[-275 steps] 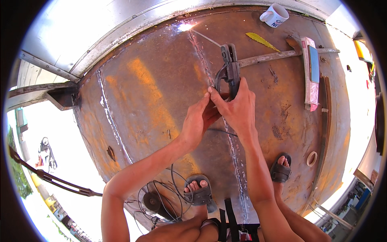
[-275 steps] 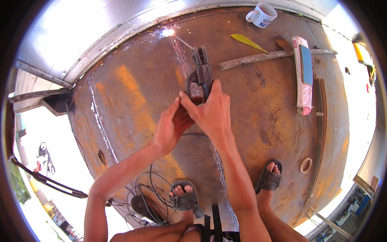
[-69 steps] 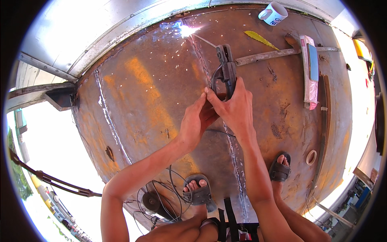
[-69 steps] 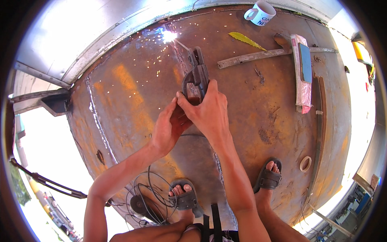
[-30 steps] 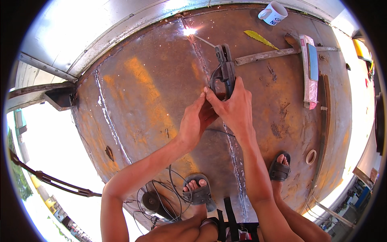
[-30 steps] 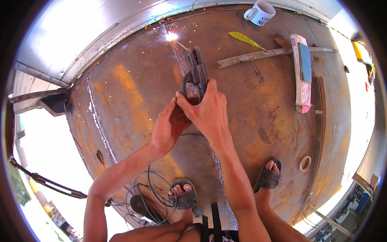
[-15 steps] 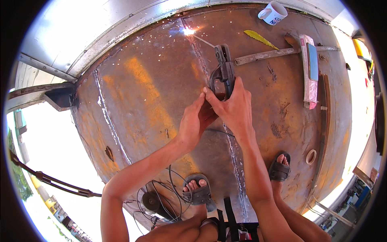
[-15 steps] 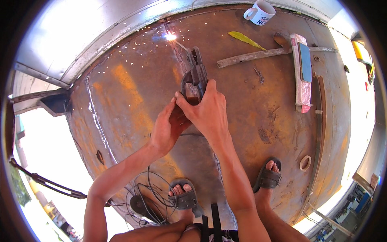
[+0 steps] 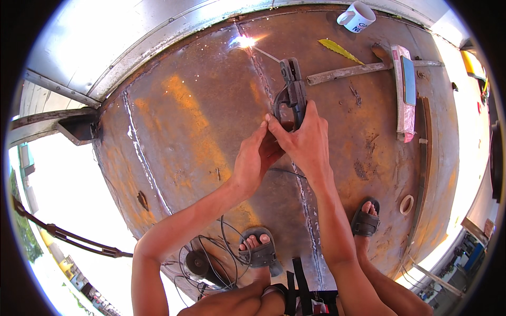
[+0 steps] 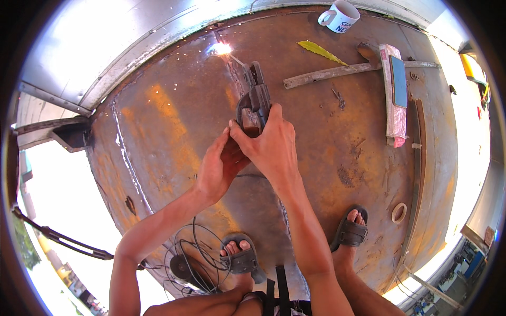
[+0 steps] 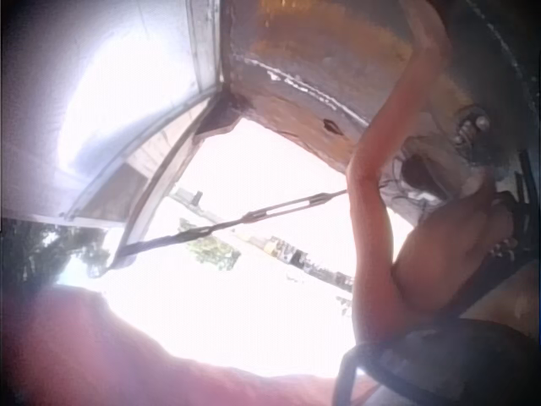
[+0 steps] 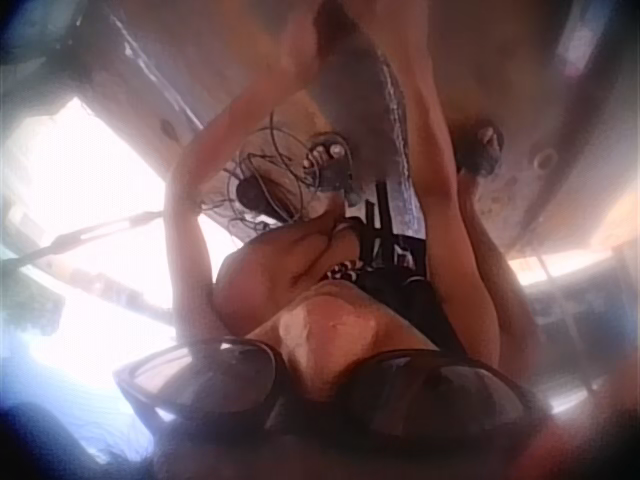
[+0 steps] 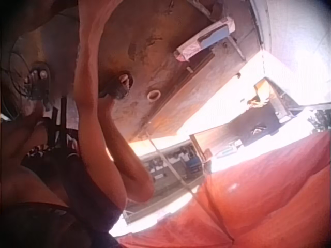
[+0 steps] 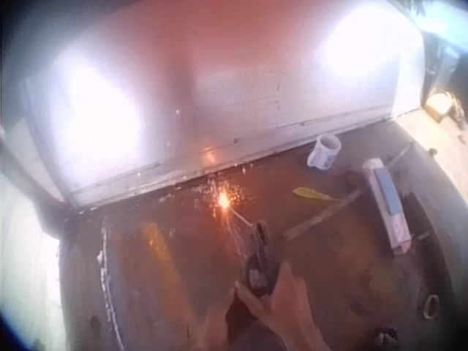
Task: The person welds a seam on a large curved metal surface using a handheld welding torch. They pause briefly to reposition the torch and then continue welding along the seam.
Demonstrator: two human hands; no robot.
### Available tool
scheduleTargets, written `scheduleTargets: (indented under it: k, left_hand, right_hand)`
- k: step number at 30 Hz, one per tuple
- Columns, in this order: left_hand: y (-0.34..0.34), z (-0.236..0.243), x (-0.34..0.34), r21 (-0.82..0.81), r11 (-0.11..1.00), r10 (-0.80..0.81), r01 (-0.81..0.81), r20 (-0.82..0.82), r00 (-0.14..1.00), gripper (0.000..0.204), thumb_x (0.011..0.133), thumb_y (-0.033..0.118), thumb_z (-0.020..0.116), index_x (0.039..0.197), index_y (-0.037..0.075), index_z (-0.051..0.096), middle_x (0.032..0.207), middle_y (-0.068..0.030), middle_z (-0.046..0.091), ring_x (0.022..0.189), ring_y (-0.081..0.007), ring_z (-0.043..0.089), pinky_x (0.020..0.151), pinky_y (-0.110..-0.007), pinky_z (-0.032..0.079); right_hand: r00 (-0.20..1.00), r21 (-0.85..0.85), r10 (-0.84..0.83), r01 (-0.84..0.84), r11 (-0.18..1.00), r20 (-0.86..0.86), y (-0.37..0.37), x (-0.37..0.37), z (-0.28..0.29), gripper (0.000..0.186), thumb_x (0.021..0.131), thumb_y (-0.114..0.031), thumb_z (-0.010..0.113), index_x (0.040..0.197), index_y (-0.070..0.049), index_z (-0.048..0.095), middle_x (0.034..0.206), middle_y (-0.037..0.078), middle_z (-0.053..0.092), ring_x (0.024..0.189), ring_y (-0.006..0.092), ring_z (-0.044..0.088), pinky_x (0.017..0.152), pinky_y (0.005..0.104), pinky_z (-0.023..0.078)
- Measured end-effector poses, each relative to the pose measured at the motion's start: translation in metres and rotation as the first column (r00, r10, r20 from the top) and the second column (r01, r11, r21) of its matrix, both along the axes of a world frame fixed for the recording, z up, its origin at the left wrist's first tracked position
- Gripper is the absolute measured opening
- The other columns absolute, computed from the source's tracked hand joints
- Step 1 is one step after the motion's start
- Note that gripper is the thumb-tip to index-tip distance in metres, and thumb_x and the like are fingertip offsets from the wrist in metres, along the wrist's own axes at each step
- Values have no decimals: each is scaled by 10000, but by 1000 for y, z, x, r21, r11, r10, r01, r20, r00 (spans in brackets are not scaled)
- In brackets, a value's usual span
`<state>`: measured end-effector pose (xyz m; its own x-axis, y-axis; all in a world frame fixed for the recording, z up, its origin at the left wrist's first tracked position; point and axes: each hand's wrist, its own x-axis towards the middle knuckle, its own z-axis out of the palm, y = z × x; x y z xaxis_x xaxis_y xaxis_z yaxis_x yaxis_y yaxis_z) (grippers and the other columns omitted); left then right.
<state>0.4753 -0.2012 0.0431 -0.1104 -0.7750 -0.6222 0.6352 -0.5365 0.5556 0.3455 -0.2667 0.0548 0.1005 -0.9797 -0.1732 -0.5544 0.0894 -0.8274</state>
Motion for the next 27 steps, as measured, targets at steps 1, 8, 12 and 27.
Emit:
scheduleTargets:
  k: [1, 8, 12, 27]
  left_hand:
    - [0, 0, 0, 2, 1000, -2, 2, 0, 1000, 507, 1177, 439, 375, 1470, 69, 560, 1484, -89, 615, 1358, -246, 579, 1184, -460, 431]
    - [-1, 1, -1, 23, 1000, 2, -2, -1, 1000, 522, 1176, 442, 377, 1488, 60, 549, 1500, -99, 604, 1365, -257, 573, 1191, -460, 423]
    - [0, 2, -1, 22, 1000, -2, 2, 8, 1000, 518, 1176, 439, 374, 1486, 63, 551, 1501, -93, 604, 1363, -252, 575, 1187, -460, 426]
    - [1, 1, -2, 33, 999, 4, -4, 8, 1000, 503, 1176, 437, 370, 1468, 77, 567, 1476, -80, 622, 1349, -238, 585, 1176, -454, 434]
  right_hand:
    - [1000, 2, 0, 0, 1000, -1, 0, 0, 0, 611, 831, -419, 889, 946, 64, 531, 763, 291, 699, 741, 476, 735, 673, 491, 568]
    - [1000, 8, 2, -2, 1000, -23, 0, -1, 0, 613, 827, -423, 890, 934, 60, 528, 756, 291, 695, 736, 477, 734, 667, 490, 565]
    - [1000, 3, 2, -2, 1000, -12, 1, -1, -1, 615, 824, -423, 891, 937, 61, 529, 757, 295, 695, 740, 480, 734, 668, 490, 566]
    - [1000, -12, 5, -5, 1000, -21, 2, -1, -2, 615, 826, -413, 891, 958, 74, 539, 766, 299, 699, 752, 482, 738, 677, 493, 571]
